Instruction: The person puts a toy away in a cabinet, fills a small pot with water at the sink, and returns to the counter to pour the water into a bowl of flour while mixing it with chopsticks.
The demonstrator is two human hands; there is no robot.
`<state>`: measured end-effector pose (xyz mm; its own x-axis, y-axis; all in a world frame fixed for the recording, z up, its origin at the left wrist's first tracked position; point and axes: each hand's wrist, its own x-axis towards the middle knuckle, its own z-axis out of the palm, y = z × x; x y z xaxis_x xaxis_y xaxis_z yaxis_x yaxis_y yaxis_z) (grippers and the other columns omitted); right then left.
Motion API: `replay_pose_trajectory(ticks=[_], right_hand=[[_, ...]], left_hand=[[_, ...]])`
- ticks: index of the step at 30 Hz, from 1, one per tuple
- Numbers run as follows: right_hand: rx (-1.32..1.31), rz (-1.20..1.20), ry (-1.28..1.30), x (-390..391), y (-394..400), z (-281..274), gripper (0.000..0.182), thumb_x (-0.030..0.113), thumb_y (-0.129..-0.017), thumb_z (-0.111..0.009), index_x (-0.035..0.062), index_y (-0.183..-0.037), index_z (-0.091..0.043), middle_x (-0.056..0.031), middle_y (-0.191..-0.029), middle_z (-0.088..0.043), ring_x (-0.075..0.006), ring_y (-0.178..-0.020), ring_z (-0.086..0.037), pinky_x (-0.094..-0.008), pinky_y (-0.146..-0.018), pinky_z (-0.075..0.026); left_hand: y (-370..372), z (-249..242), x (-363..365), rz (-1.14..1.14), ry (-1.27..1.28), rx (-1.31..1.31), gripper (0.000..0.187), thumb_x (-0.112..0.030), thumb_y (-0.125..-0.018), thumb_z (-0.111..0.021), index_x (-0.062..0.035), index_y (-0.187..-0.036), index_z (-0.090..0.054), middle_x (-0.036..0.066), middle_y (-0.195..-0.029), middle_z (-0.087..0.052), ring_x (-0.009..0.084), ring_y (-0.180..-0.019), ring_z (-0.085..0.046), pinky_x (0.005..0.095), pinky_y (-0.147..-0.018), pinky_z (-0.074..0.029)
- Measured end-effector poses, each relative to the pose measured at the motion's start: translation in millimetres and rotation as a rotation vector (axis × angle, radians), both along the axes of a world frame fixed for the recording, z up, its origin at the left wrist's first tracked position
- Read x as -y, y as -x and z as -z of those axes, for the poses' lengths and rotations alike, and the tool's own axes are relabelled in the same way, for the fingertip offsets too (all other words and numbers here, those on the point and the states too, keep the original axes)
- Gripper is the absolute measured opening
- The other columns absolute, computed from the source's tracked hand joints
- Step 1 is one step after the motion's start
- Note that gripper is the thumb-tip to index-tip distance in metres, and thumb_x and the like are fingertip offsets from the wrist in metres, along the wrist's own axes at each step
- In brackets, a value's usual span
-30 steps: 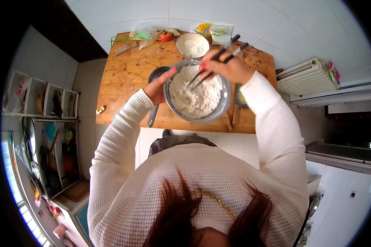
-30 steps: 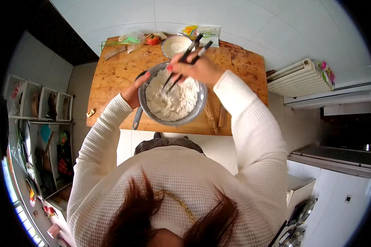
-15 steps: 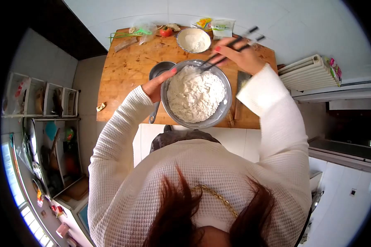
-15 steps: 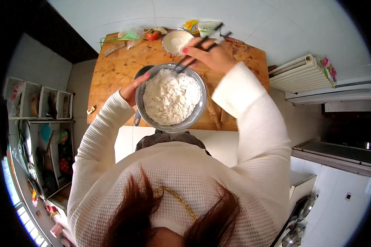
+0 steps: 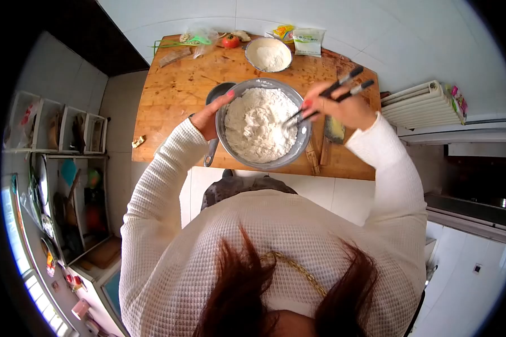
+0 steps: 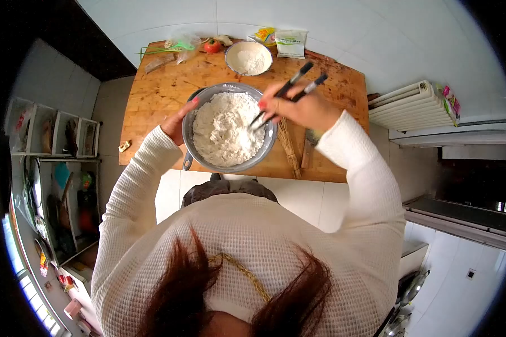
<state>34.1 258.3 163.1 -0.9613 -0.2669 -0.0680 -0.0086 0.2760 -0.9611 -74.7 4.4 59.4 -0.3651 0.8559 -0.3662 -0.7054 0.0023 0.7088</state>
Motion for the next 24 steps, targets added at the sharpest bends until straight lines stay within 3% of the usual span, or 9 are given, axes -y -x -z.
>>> replay_pose_trajectory(ticks=[1, 3, 8, 9, 11, 15, 16, 19, 24], right_hand=[[0.020, -0.067, -0.140, 8, -5, -5, 0.015, 0.012, -0.085, -0.052, -0.0022, -0.085, -0.057, -0.0129, -0.082, -0.059, -0.0190, -0.075, -0.062, -0.0259, -0.063, -0.053], [-0.088, -0.126, -0.043, 25, 5, 10, 0.016, 0.013, -0.085, -0.052, -0.0024, -0.086, -0.057, -0.0126, -0.080, -0.060, -0.0194, -0.074, -0.062, -0.0263, -0.062, -0.053], [-0.043, 0.068, 0.021, -6, 19, 16, 0.017, 0.012, -0.087, -0.049, -0.0038, -0.087, -0.056, -0.0132, -0.083, -0.059, -0.0206, -0.077, -0.062, -0.0267, -0.066, -0.054], [0.034, 0.029, -0.123, -2, 8, -1, 0.015, 0.009, -0.086, -0.050, -0.0046, -0.086, -0.056, -0.0123, -0.084, -0.058, -0.0200, -0.078, -0.062, -0.0271, -0.067, -0.054], [-0.040, -0.022, -0.001, 11, -11, 0, 0.014, 0.012, -0.084, -0.055, -0.0015, -0.084, -0.060, -0.0088, -0.078, -0.061, -0.0135, -0.068, -0.061, -0.0219, -0.056, -0.050], [-0.065, -0.192, 0.099, 44, 13, 5, 0.017, 0.015, -0.082, -0.059, -0.0015, -0.085, -0.060, -0.0084, -0.076, -0.062, -0.0139, -0.068, -0.062, -0.0232, -0.057, -0.051], [0.008, -0.139, 0.223, 48, 22, 7, 0.022, 0.019, -0.084, -0.057, -0.0016, -0.088, -0.059, -0.0099, -0.075, -0.062, -0.0147, -0.066, -0.062, -0.0240, -0.056, -0.053], [0.002, 0.023, 0.153, 32, 47, 11, 0.022, 0.020, -0.086, -0.054, -0.0021, -0.088, -0.058, -0.0106, -0.074, -0.062, -0.0174, -0.068, -0.063, -0.0244, -0.056, -0.053], [-0.072, 0.169, 0.038, -15, 30, 3, 0.020, 0.017, -0.087, -0.051, -0.0022, -0.087, -0.057, -0.0117, -0.079, -0.061, -0.0208, -0.075, -0.063, -0.0271, -0.061, -0.054]], left_hand=[[1, 1, 1, 0.002, -0.004, 0.016, 0.075, -0.053, -0.074, -0.058, -0.0101, -0.129, -0.033, 0.012, -0.126, -0.043, 0.0243, -0.116, -0.041, 0.0411, -0.098, -0.032], [-2, -2, -3, 0.010, -0.018, 0.019, 0.071, -0.051, -0.076, -0.056, -0.0089, -0.128, -0.035, 0.013, -0.126, -0.043, 0.0241, -0.114, -0.043, 0.0391, -0.096, -0.034], [-5, -17, -2, 0.038, -0.031, -0.042, 0.066, -0.048, -0.079, -0.053, -0.0086, -0.128, -0.035, 0.013, -0.126, -0.043, 0.0232, -0.112, -0.046, 0.0377, -0.095, -0.037], [-4, -15, 2, 0.002, -0.011, -0.031, 0.069, -0.051, -0.078, -0.053, -0.0096, -0.129, -0.034, 0.012, -0.126, -0.043, 0.0239, -0.114, -0.044, 0.0390, -0.095, -0.036], [-1, -8, 3, -0.037, 0.004, -0.015, 0.072, -0.054, -0.076, -0.054, -0.0106, -0.130, -0.033, 0.012, -0.127, -0.042, 0.0246, -0.115, -0.043, 0.0404, -0.096, -0.035], [5, 11, -3, 0.068, -0.008, 0.075, 0.072, -0.055, -0.076, -0.054, -0.0113, -0.129, -0.033, 0.011, -0.127, -0.042, 0.0230, -0.115, -0.043, 0.0400, -0.096, -0.035], [5, 8, -5, 0.116, 0.007, 0.093, 0.072, -0.055, -0.076, -0.054, -0.0118, -0.129, -0.034, 0.011, -0.127, -0.043, 0.0224, -0.115, -0.043, 0.0399, -0.096, -0.035], [-7, -14, -7, 0.104, -0.007, -0.025, 0.073, -0.056, -0.075, -0.055, -0.0128, -0.129, -0.034, 0.010, -0.127, -0.043, 0.0222, -0.116, -0.041, 0.0404, -0.097, -0.034], [-4, -6, 2, -0.013, 0.023, -0.043, 0.078, -0.058, -0.072, -0.056, -0.0126, -0.131, -0.032, 0.014, -0.130, -0.038, 0.0271, -0.118, -0.039, 0.0426, -0.097, -0.032]])
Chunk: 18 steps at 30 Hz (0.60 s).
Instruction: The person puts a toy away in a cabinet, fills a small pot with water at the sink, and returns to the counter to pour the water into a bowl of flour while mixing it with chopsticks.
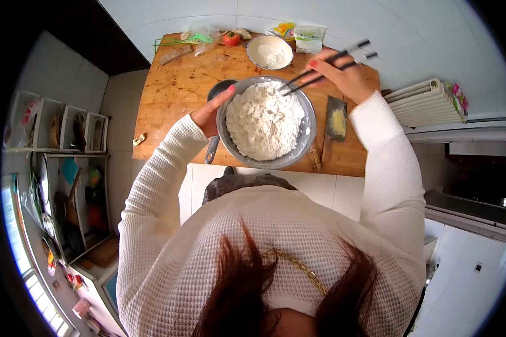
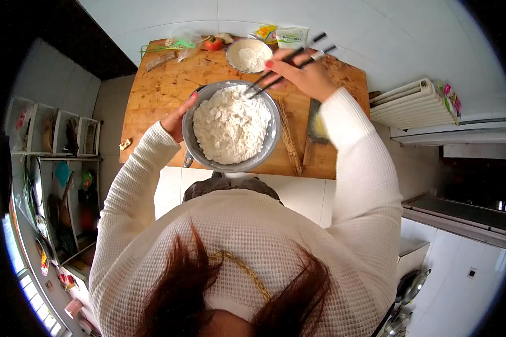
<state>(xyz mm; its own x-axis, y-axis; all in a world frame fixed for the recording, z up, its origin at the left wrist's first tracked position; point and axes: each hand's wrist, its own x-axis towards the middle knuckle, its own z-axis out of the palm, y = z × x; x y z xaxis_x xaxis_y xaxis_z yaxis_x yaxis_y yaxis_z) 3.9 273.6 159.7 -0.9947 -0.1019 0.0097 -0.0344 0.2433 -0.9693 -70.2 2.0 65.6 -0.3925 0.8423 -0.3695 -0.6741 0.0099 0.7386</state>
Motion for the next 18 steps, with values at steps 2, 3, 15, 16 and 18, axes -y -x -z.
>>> replay_pose_trajectory(ticks=[2, 3, 15, 16, 18], right_hand=[[-0.026, -0.067, -0.186, -2, -19, -9, 0.019, 0.016, -0.087, -0.050, -0.0014, -0.088, -0.057, -0.0118, -0.083, -0.060, -0.0210, -0.075, -0.062, -0.0284, -0.065, -0.053], [-0.052, -0.114, -0.299, 3, -30, -14, 0.018, 0.016, -0.087, -0.050, -0.0011, -0.087, -0.058, -0.0113, -0.082, -0.061, -0.0200, -0.073, -0.062, -0.0280, -0.064, -0.053], [0.013, -0.006, 0.124, 1, 10, 12, 0.021, 0.016, -0.086, -0.052, -0.0036, -0.091, -0.057, -0.0119, -0.084, -0.061, -0.0214, -0.075, -0.064, -0.0258, -0.059, -0.054], [0.007, 0.013, 0.102, -6, 1, 6, 0.020, 0.016, -0.087, -0.051, -0.0029, -0.091, -0.056, -0.0128, -0.086, -0.061, -0.0225, -0.076, -0.064, -0.0258, -0.060, -0.055], [-0.005, -0.017, -0.036, -12, -19, 0, 0.019, 0.015, -0.087, -0.050, -0.0017, -0.090, -0.057, -0.0126, -0.087, -0.060, -0.0217, -0.075, -0.064, -0.0261, -0.061, -0.054]], left_hand=[[3, 5, 3, -0.048, -0.018, 0.026, 0.078, -0.059, -0.073, -0.055, -0.0127, -0.131, -0.032, 0.014, -0.130, -0.038, 0.0272, -0.117, -0.040, 0.0443, -0.095, -0.035], [4, 9, 5, -0.088, -0.033, 0.053, 0.078, -0.060, -0.073, -0.053, -0.0127, -0.131, -0.032, 0.014, -0.130, -0.038, 0.0272, -0.117, -0.041, 0.0459, -0.093, -0.037], [-5, 13, -3, 0.098, -0.006, -0.020, 0.077, -0.059, -0.075, -0.052, -0.0109, -0.131, -0.030, 0.013, -0.133, -0.035, 0.0253, -0.119, -0.038, 0.0457, -0.095, -0.034], [-2, 14, 3, 0.074, -0.004, 0.026, 0.076, -0.057, -0.075, -0.053, -0.0115, -0.132, -0.030, 0.013, -0.133, -0.035, 0.0256, -0.119, -0.038, 0.0440, -0.097, -0.031], [0, 11, 11, 0.006, -0.007, 0.033, 0.075, -0.057, -0.076, -0.053, -0.0119, -0.132, -0.030, 0.013, -0.132, -0.035, 0.0256, -0.118, -0.038, 0.0435, -0.097, -0.032]])
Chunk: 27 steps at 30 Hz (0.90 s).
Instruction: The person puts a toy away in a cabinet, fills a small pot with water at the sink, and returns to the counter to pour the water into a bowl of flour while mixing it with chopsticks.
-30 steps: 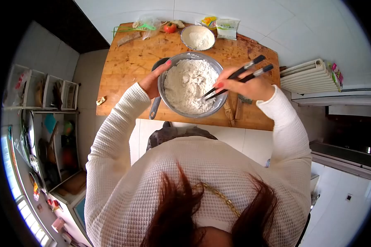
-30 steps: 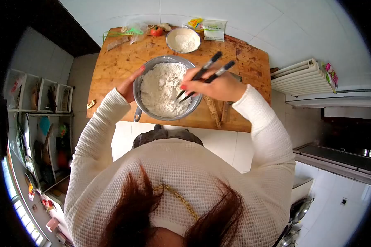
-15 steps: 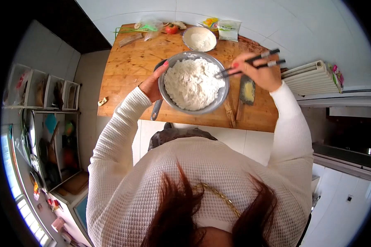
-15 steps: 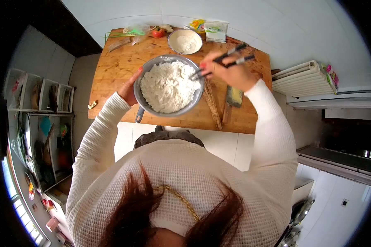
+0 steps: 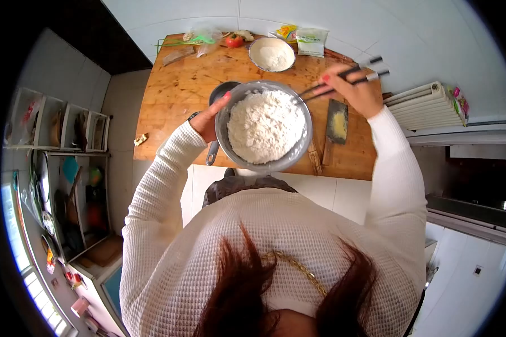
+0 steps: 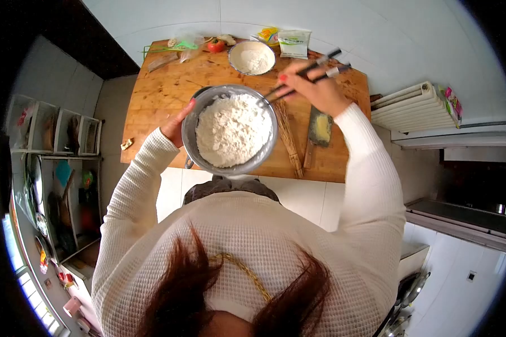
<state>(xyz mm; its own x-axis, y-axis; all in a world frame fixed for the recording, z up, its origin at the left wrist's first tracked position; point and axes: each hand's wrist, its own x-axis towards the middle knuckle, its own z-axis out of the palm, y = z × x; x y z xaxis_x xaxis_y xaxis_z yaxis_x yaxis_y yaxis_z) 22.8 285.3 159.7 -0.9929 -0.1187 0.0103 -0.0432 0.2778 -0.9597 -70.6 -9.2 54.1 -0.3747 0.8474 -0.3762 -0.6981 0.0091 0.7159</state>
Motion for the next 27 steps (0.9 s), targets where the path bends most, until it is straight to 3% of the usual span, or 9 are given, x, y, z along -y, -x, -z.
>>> replay_pose_trajectory(ticks=[4, 7, 9, 13, 16, 18, 21, 23, 27], right_hand=[[0.019, -0.214, -0.123, 38, -31, -6, 0.013, 0.011, -0.085, -0.052, 0.0002, -0.089, -0.059, -0.0071, -0.077, -0.061, -0.0124, -0.066, -0.059, -0.0224, -0.058, -0.050], [-0.121, -0.347, 0.050, 74, -16, 9, 0.014, 0.014, -0.082, -0.059, 0.0010, -0.088, -0.061, -0.0080, -0.076, -0.062, -0.0113, -0.063, -0.059, -0.0218, -0.056, -0.049], [-0.001, -0.304, 0.174, 79, 4, 7, 0.017, 0.015, -0.083, -0.058, 0.0004, -0.091, -0.060, -0.0084, -0.076, -0.062, -0.0125, -0.065, -0.061, -0.0227, -0.055, -0.050], [-0.013, -0.074, 0.087, 38, 25, 5, 0.017, 0.015, -0.087, -0.051, -0.0006, -0.087, -0.058, -0.0115, -0.080, -0.062, -0.0161, -0.072, -0.063, -0.0234, -0.058, -0.053], [0.019, 0.036, -0.066, 14, -7, -1, 0.014, 0.011, -0.086, -0.050, -0.0005, -0.085, -0.058, -0.0112, -0.079, -0.062, -0.0160, -0.072, -0.063, -0.0236, -0.060, -0.054], [-0.021, -0.055, -0.070, 22, -29, 2, 0.013, 0.009, -0.085, -0.052, -0.0027, -0.086, -0.058, -0.0100, -0.078, -0.061, -0.0161, -0.071, -0.063, -0.0245, -0.059, -0.054], [0.007, -0.246, -0.054, 51, -33, 9, 0.014, 0.008, -0.084, -0.053, -0.0042, -0.087, -0.058, -0.0100, -0.079, -0.060, -0.0167, -0.072, -0.063, -0.0243, -0.057, -0.053], [0.067, -0.175, 0.184, 63, -15, 28, 0.015, 0.011, -0.085, -0.053, -0.0029, -0.087, -0.058, -0.0098, -0.080, -0.060, -0.0170, -0.073, -0.063, -0.0235, -0.057, -0.052], [-0.033, 0.068, 0.079, 32, 6, 34, 0.018, 0.016, -0.087, -0.051, -0.0010, -0.089, -0.058, -0.0117, -0.081, -0.061, -0.0168, -0.073, -0.063, -0.0229, -0.058, -0.053]], left_hand=[[2, 2, 3, -0.062, -0.035, 0.038, 0.076, -0.060, -0.076, -0.049, -0.0126, -0.132, -0.029, 0.012, -0.132, -0.035, 0.0253, -0.119, -0.037, 0.0423, -0.097, -0.032], [-2, 3, -9, 0.017, -0.135, 0.051, 0.071, -0.059, -0.080, -0.042, -0.0102, -0.131, -0.031, 0.011, -0.129, -0.039, 0.0225, -0.116, -0.041, 0.0379, -0.096, -0.035], [-7, 4, -18, 0.123, -0.186, 0.039, 0.072, -0.059, -0.080, -0.043, -0.0109, -0.131, -0.030, 0.010, -0.130, -0.039, 0.0216, -0.117, -0.040, 0.0374, -0.098, -0.033], [-15, -5, -17, 0.133, -0.033, -0.082, 0.079, -0.065, -0.075, -0.045, -0.0121, -0.132, -0.029, 0.011, -0.133, -0.034, 0.0242, -0.122, -0.033, 0.0407, -0.101, -0.026], [-16, -14, -8, -0.002, -0.025, -0.028, 0.071, -0.058, -0.077, -0.050, -0.0121, -0.130, -0.033, 0.011, -0.130, -0.039, 0.0240, -0.118, -0.039, 0.0414, -0.098, -0.032], [-14, -5, -3, -0.126, -0.019, 0.089, 0.066, -0.052, -0.077, -0.054, -0.0122, -0.127, -0.037, 0.011, -0.126, -0.043, 0.0237, -0.114, -0.044, 0.0413, -0.094, -0.037], [-5, 17, -9, 0.003, -0.072, 0.127, 0.073, -0.059, -0.076, -0.051, -0.0119, -0.129, -0.034, 0.012, -0.123, -0.046, 0.0256, -0.110, -0.049, 0.0402, -0.086, -0.044], [-12, 6, -16, 0.042, -0.046, 0.125, 0.074, -0.060, -0.075, -0.051, -0.0123, -0.129, -0.034, 0.012, -0.121, -0.048, 0.0250, -0.106, -0.052, 0.0383, -0.081, -0.048], [-21, 1, -18, 0.004, -0.037, 0.059, 0.073, -0.058, -0.075, -0.053, -0.0125, -0.129, -0.033, 0.011, -0.126, -0.044, 0.0243, -0.111, -0.048, 0.0400, -0.086, -0.044]])
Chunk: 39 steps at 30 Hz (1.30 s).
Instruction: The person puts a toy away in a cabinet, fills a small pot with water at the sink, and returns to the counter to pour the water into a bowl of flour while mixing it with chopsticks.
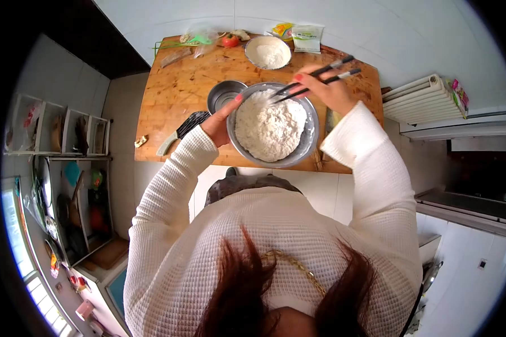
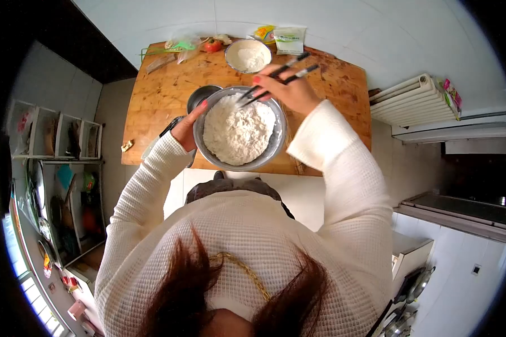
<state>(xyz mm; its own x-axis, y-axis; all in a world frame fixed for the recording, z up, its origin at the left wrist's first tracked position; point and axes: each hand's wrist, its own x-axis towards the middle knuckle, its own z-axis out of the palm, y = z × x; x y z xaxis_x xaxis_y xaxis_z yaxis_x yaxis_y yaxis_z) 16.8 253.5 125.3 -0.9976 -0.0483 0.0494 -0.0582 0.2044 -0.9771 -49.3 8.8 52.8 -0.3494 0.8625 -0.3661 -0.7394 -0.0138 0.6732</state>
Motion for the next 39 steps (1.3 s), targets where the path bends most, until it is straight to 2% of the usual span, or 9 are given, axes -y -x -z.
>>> replay_pose_trajectory(ticks=[6, 8, 10, 16, 18, 21, 28, 35, 39], right_hand=[[-0.022, -0.286, -0.210, 18, -44, -24, 0.014, 0.008, -0.085, -0.052, -0.0031, -0.091, -0.058, -0.0114, -0.083, -0.062, -0.0164, -0.074, -0.063, -0.0232, -0.061, -0.054], [-0.060, -0.261, -0.016, 25, -21, -1, 0.013, 0.010, -0.086, -0.051, -0.0015, -0.088, -0.058, -0.0096, -0.085, -0.061, -0.0159, -0.073, -0.063, -0.0223, -0.059, -0.053], [0.020, -0.045, 0.095, 11, -5, 6, 0.016, 0.013, -0.086, -0.051, -0.0012, -0.090, -0.058, -0.0095, -0.084, -0.061, -0.0159, -0.072, -0.063, -0.0230, -0.059, -0.053], [0.034, 0.115, 0.041, -6, -44, -26, 0.016, 0.013, -0.086, -0.051, -0.0006, -0.088, -0.057, -0.0079, -0.076, -0.059, -0.0169, -0.076, -0.062, -0.0239, -0.062, -0.052], [-0.314, 0.137, -0.444, -7, -47, -10, 0.010, 0.010, -0.084, -0.054, 0.0022, -0.088, -0.058, -0.0079, -0.077, -0.060, -0.0180, -0.079, -0.061, -0.0263, -0.065, -0.051], [-0.553, 0.048, -0.603, 30, -53, 24, 0.009, 0.007, -0.077, -0.059, 0.0078, -0.086, -0.060, -0.0076, -0.090, -0.062, -0.0186, -0.078, -0.062, -0.0271, -0.064, -0.051], [-0.427, 0.078, -0.445, 83, -86, 21, 0.010, 0.008, -0.077, -0.061, 0.0073, -0.086, -0.061, -0.0102, -0.094, -0.061, -0.0204, -0.081, -0.062, -0.0275, -0.066, -0.051], [-0.152, 0.354, 0.280, 26, -73, 43, 0.012, 0.011, -0.084, -0.054, 0.0018, -0.089, -0.061, -0.0117, -0.100, -0.061, -0.0166, -0.089, -0.059, -0.0254, -0.072, -0.049], [-0.305, 0.304, -0.404, 36, -98, 27, 0.010, 0.009, -0.080, -0.059, 0.0041, -0.088, -0.061, -0.0114, -0.094, -0.063, -0.0176, -0.078, -0.063, -0.0258, -0.066, -0.051]], left_hand=[[9, 12, 8, -0.069, -0.026, 0.134, 0.063, -0.050, -0.080, -0.051, -0.0105, -0.128, -0.037, 0.010, -0.126, -0.044, 0.0230, -0.113, -0.044, 0.0390, -0.095, -0.036], [8, 14, 2, -0.047, -0.020, 0.164, 0.062, -0.049, -0.081, -0.050, -0.0100, -0.127, -0.037, 0.010, -0.126, -0.044, 0.0228, -0.113, -0.045, 0.0388, -0.094, -0.037], [7, 13, -2, -0.003, 0.058, -0.030, 0.077, -0.061, -0.075, -0.050, -0.0111, -0.130, -0.031, 0.012, -0.124, -0.045, 0.0269, -0.106, -0.051, 0.0428, -0.078, -0.049], [5, 7, 3, -0.178, 0.022, -0.041, 0.074, -0.060, -0.074, -0.050, -0.0112, -0.128, -0.035, 0.011, -0.120, -0.049, 0.0262, -0.101, -0.054, 0.0423, -0.069, -0.052], [0, 5, 2, -0.217, 0.044, -0.042, 0.073, -0.060, -0.075, -0.049, -0.0115, -0.127, -0.035, 0.010, -0.118, -0.050, 0.0252, -0.099, -0.055, 0.0406, -0.067, -0.053], [-8, 10, -4, -0.286, 0.074, -0.036, 0.070, -0.060, -0.076, -0.048, -0.0120, -0.125, -0.038, 0.009, -0.116, -0.052, 0.0232, -0.093, -0.058, 0.0369, -0.062, -0.053], [-25, 15, -14, -0.460, 0.081, -0.033, 0.065, -0.054, -0.078, -0.047, -0.0109, -0.124, -0.033, 0.011, -0.113, -0.051, 0.0233, -0.092, -0.058, 0.0367, -0.062, -0.054], [-29, 17, -7, -0.438, 0.048, -0.054, 0.069, -0.053, -0.079, -0.047, -0.0103, -0.129, -0.026, 0.014, -0.121, -0.044, 0.0258, -0.100, -0.055, 0.0417, -0.069, -0.053], [-32, 10, -7, -0.467, 0.051, -0.062, 0.071, -0.054, -0.079, -0.047, -0.0099, -0.129, -0.026, 0.013, -0.123, -0.043, 0.0251, -0.100, -0.055, 0.0411, -0.069, -0.053]])
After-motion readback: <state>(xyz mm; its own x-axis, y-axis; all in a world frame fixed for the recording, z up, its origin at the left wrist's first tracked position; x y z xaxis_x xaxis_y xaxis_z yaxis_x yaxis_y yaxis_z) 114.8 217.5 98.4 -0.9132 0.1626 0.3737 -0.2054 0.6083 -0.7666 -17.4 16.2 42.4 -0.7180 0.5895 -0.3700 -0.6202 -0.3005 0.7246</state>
